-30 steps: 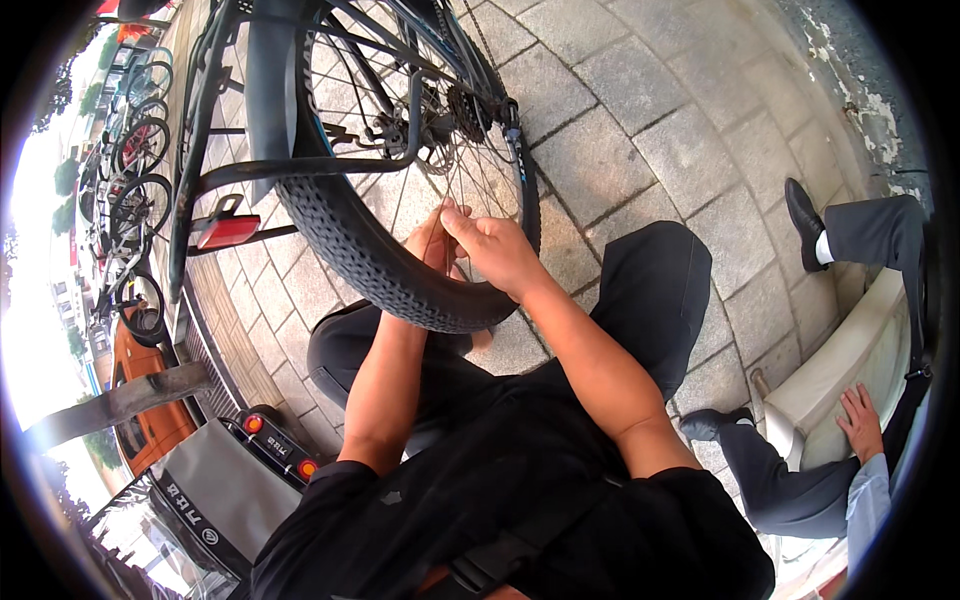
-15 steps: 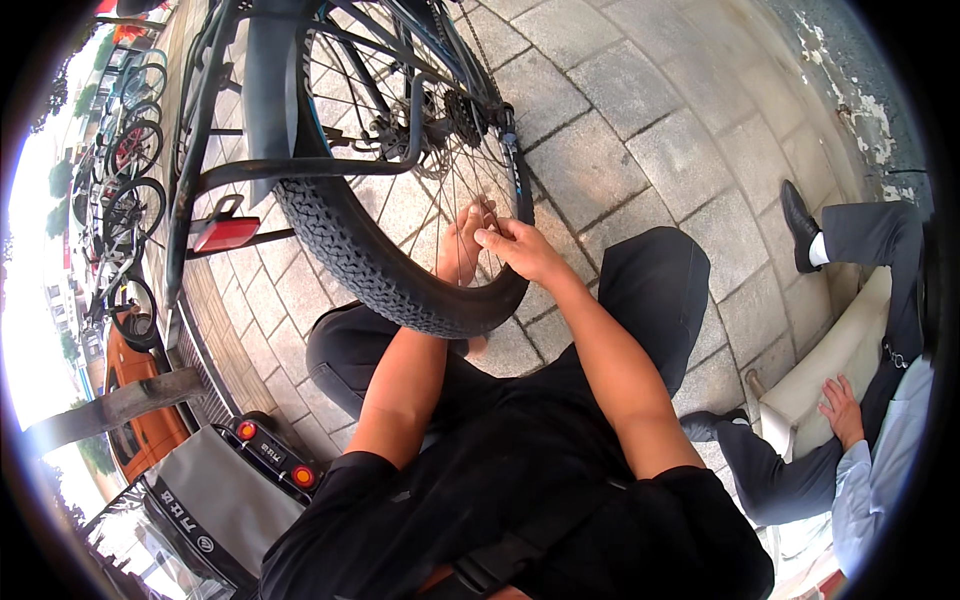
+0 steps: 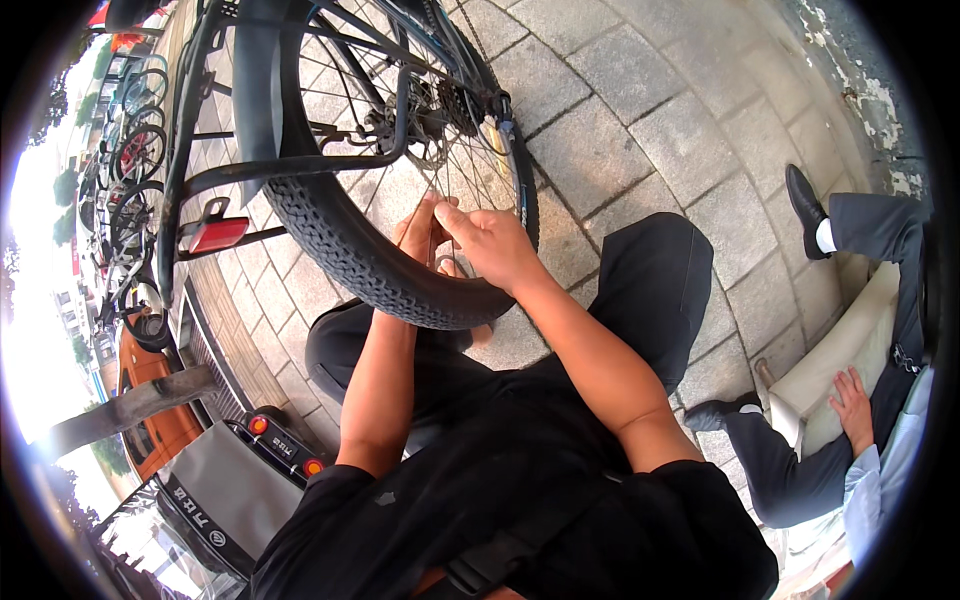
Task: The person kneels to inspect and adjust the rear wheel and tire of a bicycle using a small tool. They then lift the bicycle upright, mount it, and ride it along a paved sidewalk.
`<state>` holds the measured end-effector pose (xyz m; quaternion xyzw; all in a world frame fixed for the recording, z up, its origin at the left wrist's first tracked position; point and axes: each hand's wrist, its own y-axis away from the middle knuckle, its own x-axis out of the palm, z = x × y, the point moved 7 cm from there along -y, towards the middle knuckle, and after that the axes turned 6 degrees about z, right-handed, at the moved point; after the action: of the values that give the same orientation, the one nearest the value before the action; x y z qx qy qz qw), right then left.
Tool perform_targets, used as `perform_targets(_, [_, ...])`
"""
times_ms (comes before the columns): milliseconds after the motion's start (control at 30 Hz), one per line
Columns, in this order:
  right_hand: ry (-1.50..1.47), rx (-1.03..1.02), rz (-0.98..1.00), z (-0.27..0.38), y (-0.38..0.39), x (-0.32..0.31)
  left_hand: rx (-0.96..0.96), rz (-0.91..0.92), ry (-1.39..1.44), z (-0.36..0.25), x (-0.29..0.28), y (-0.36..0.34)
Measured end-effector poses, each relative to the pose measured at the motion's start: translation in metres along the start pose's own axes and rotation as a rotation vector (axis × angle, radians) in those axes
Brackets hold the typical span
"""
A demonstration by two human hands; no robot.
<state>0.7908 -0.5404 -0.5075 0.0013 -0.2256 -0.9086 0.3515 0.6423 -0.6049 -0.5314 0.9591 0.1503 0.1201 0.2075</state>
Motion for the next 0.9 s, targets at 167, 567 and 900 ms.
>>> perform_targets(167, [0.726,-0.369,-0.562,-0.057,-0.013,-0.04,-0.109,-0.133,0.039,0.027,0.006,-0.009])
perform_targets(567, [0.08,-0.155,0.03,-0.104,-0.046,-0.032,0.032,-0.051,0.277,0.116,0.014,-0.061])
perform_targets(900, [-0.211,0.047,0.061,-0.054,-0.015,0.005,0.012,-0.019,0.379,0.084,-0.018,-0.031])
